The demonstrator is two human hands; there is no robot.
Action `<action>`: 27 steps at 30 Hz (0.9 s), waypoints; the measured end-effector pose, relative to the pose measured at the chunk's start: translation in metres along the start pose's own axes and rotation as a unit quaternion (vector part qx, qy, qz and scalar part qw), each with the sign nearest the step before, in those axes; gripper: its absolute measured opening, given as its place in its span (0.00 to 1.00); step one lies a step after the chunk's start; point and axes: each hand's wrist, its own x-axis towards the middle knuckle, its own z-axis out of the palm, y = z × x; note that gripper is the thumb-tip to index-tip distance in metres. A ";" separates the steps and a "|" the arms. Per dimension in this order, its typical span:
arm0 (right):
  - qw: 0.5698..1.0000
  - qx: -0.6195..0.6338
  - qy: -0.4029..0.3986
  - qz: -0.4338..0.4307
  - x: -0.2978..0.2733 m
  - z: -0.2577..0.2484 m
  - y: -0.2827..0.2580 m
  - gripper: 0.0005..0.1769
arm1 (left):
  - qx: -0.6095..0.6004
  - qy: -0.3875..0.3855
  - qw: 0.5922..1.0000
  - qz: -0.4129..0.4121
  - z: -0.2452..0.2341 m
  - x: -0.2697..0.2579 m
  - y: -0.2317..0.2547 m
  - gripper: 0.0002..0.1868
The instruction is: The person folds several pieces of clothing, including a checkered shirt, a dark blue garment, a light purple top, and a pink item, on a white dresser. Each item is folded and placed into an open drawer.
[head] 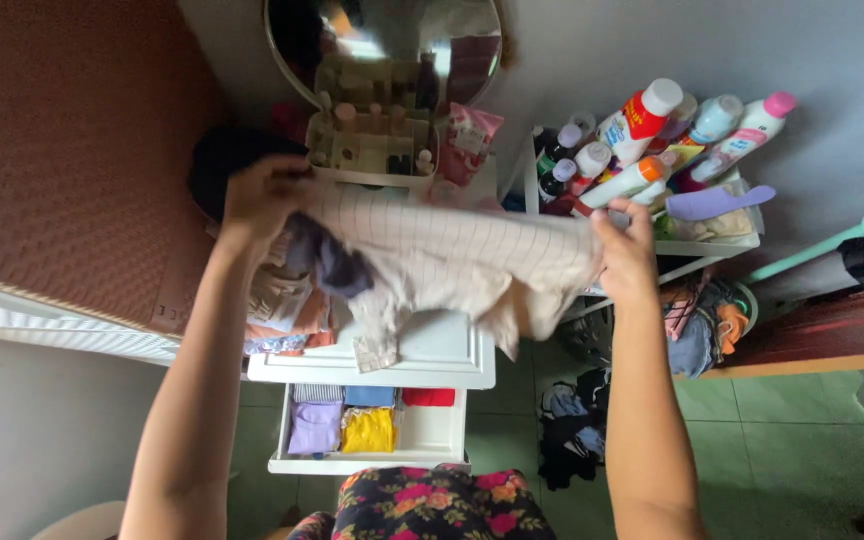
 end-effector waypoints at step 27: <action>0.995 0.042 0.019 -0.086 0.036 -0.026 0.090 0.10 | -0.171 -0.089 0.980 -0.043 -0.025 0.000 0.005 0.21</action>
